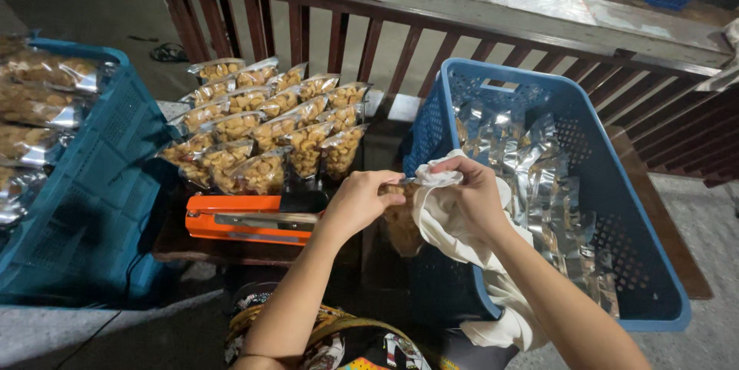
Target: The person seals clear plastic bags filled with snack pieces using an orange handheld heat sealer, then wipes each sealed bag with a white cloth and places it into a blue crate. The person repeats this cycle for multiple bags, arranging the finished items in rows on a wooden bench.
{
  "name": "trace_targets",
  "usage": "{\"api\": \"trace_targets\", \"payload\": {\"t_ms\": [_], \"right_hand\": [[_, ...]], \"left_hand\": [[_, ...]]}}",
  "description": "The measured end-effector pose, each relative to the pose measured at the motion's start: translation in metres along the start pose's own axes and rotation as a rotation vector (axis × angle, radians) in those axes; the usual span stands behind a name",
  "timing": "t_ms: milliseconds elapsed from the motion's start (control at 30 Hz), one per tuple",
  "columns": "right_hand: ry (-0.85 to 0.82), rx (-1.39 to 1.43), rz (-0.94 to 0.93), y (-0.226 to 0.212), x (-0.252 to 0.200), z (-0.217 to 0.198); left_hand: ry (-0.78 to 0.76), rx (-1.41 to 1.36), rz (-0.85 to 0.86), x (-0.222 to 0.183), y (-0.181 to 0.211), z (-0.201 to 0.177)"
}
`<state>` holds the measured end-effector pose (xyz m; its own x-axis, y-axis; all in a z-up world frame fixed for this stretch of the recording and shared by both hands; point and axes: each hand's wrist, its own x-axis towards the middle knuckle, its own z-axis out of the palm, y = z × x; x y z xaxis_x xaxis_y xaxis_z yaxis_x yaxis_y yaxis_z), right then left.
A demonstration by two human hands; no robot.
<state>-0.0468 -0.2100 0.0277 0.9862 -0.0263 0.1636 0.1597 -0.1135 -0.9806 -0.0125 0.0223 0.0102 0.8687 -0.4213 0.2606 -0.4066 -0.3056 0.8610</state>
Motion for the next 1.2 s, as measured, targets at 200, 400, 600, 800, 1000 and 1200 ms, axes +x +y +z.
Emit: {"api": "trace_targets", "payload": {"t_ms": [200, 400, 600, 800, 1000, 1200], "right_hand": [[0.059, 0.139, 0.062, -0.012, 0.0, 0.005], [0.052, 0.237, 0.141, -0.026, 0.003, 0.005], [0.009, 0.146, 0.178, -0.026, 0.002, 0.007], [-0.026, 0.169, 0.185, -0.019, 0.002, 0.004], [-0.137, -0.03, 0.127, -0.024, 0.002, 0.003], [-0.332, -0.976, -0.014, -0.051, -0.019, 0.031]], "left_hand": [[0.183, 0.087, 0.002, 0.006, -0.012, -0.017], [0.282, 0.271, -0.272, 0.003, -0.055, -0.066], [0.386, 0.31, -0.285, 0.001, -0.111, -0.073], [0.488, 0.548, -0.118, 0.002, -0.167, -0.052], [0.563, 0.843, -0.037, -0.016, -0.178, -0.035], [0.683, 0.74, -0.034, -0.046, -0.158, -0.067]]}}
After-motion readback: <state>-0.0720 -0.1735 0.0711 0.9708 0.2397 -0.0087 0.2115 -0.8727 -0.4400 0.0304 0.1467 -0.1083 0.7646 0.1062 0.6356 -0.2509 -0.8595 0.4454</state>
